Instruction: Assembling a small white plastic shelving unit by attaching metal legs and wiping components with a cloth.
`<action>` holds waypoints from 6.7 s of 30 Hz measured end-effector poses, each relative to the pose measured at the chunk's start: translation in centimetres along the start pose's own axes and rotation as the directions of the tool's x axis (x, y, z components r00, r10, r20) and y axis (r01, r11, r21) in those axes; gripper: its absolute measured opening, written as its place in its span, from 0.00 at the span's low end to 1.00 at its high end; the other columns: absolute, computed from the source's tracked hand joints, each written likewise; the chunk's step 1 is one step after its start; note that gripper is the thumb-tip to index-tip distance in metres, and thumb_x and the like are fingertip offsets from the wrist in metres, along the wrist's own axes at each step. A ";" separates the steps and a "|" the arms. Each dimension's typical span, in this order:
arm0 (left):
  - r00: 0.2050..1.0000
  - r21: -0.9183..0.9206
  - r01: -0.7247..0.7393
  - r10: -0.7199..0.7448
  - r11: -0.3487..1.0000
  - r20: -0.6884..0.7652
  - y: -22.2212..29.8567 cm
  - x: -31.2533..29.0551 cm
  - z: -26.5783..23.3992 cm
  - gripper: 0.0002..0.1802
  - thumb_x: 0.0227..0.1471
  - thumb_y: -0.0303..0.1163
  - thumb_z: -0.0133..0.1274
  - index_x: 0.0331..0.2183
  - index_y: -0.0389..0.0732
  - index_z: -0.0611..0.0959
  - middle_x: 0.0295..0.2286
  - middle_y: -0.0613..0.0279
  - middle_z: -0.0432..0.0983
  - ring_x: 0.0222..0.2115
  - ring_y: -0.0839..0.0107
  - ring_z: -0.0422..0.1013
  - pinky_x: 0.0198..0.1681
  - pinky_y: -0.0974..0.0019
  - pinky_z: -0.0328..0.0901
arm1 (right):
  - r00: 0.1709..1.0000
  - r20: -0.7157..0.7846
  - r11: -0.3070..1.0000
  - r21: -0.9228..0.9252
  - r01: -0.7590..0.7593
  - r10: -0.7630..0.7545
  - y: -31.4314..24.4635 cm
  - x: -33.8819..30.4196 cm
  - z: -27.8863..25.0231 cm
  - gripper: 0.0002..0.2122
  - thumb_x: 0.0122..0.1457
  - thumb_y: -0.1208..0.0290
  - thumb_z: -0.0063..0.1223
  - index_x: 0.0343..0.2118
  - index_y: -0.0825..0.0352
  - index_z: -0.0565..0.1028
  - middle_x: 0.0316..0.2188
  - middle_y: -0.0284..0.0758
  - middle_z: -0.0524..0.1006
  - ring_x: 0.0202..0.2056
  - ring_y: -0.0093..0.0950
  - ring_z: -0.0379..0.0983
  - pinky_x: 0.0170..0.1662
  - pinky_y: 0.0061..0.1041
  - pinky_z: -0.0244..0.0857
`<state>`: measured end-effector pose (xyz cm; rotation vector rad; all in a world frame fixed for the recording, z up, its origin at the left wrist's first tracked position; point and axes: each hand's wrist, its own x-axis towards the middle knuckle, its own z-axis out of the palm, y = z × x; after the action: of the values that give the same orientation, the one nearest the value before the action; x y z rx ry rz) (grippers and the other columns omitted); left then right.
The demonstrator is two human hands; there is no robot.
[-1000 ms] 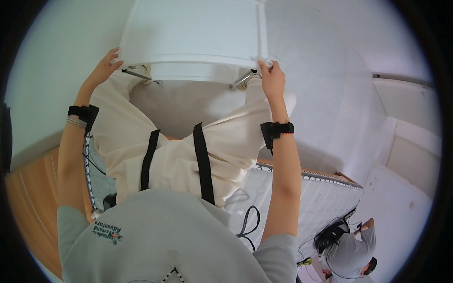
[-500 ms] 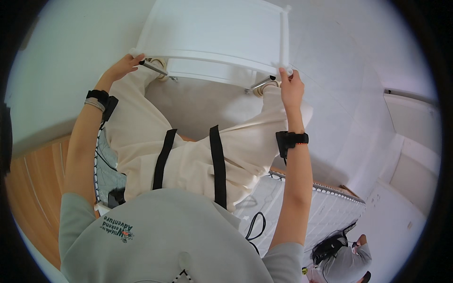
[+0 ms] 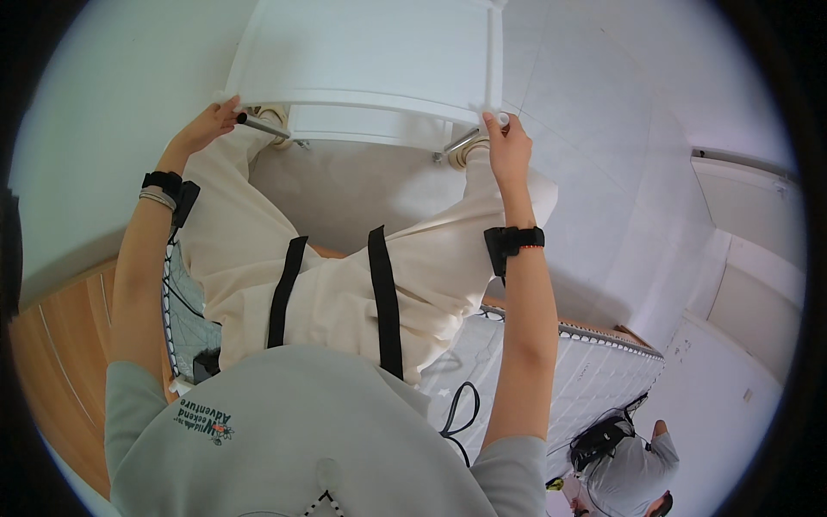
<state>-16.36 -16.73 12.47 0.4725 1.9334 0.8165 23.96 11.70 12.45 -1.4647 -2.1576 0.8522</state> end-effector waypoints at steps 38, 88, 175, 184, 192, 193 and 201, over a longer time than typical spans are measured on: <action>1.000 0.091 0.027 -0.027 0.995 -0.008 1.1 -0.9 0.6 0.38 0.46 0.58 0.42 0.45 0.31 0.64 0.41 0.54 0.67 0.41 0.69 0.65 0.45 0.70 0.60 | 0.790 0.613 0.902 0.324 -0.284 0.028 3.6 0.7 -2.0 0.23 0.52 0.56 0.49 0.42 0.72 0.67 0.33 0.34 0.70 0.37 0.22 0.64 0.45 0.22 0.57; 0.986 -0.219 0.164 -0.163 0.962 0.023 2.7 -1.6 0.7 0.40 0.44 0.60 0.40 0.51 0.41 0.57 0.47 0.47 0.55 0.30 0.60 0.71 0.35 0.63 0.67 | 0.948 0.205 0.957 -0.210 -0.201 0.244 -0.6 5.1 1.5 0.31 0.50 0.46 0.38 0.36 0.78 0.69 0.37 0.55 0.69 0.42 0.46 0.65 0.46 0.35 0.56; 0.678 -0.214 -0.696 0.528 0.686 -0.511 8.0 -8.0 2.1 0.14 0.48 0.17 0.37 0.40 0.35 0.64 0.40 0.53 0.65 0.36 0.62 0.71 0.38 0.72 0.63 | 0.965 0.098 0.963 -0.141 -0.228 0.243 -1.4 4.6 0.9 0.27 0.51 0.49 0.38 0.33 0.76 0.71 0.34 0.53 0.71 0.39 0.47 0.66 0.43 0.35 0.57; 0.659 -0.131 -0.677 0.516 0.724 -0.548 8.3 -8.8 1.7 0.14 0.47 0.20 0.43 0.40 0.34 0.65 0.40 0.54 0.67 0.35 0.67 0.71 0.33 0.76 0.65 | 0.958 0.113 0.959 -0.134 -0.248 0.263 -1.9 4.4 1.0 0.27 0.51 0.49 0.38 0.33 0.76 0.71 0.34 0.52 0.71 0.39 0.45 0.67 0.43 0.33 0.57; 0.686 -0.143 -0.656 0.508 0.741 -0.521 8.3 -8.3 1.5 0.14 0.47 0.19 0.43 0.40 0.34 0.66 0.40 0.53 0.68 0.36 0.66 0.71 0.38 0.74 0.64 | 0.961 0.106 0.964 -0.103 -0.245 0.256 -1.0 4.5 1.2 0.27 0.50 0.49 0.39 0.32 0.76 0.71 0.33 0.51 0.72 0.37 0.44 0.67 0.42 0.33 0.58; 0.687 -0.143 -0.656 0.508 0.741 -0.520 8.0 -8.0 1.4 0.14 0.47 0.19 0.43 0.40 0.34 0.66 0.40 0.53 0.68 0.36 0.66 0.71 0.38 0.74 0.64 | 0.966 0.100 0.966 -0.117 -0.229 0.240 -1.1 4.5 1.3 0.26 0.51 0.50 0.39 0.32 0.76 0.71 0.32 0.52 0.72 0.37 0.45 0.67 0.42 0.34 0.58; 0.629 0.265 -0.420 0.489 0.868 -0.604 4.5 -1.8 2.0 0.15 0.52 0.34 0.37 0.38 0.33 0.67 0.34 0.43 0.71 0.37 0.52 0.69 0.37 0.63 0.63 | 0.956 0.139 0.961 -0.137 -0.241 0.259 -1.1 4.3 0.8 0.27 0.50 0.51 0.40 0.35 0.77 0.69 0.34 0.55 0.70 0.40 0.48 0.66 0.44 0.35 0.58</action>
<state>-13.81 -14.01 16.16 0.8498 2.5647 1.3608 21.04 15.21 12.55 -1.8168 -2.1970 0.9668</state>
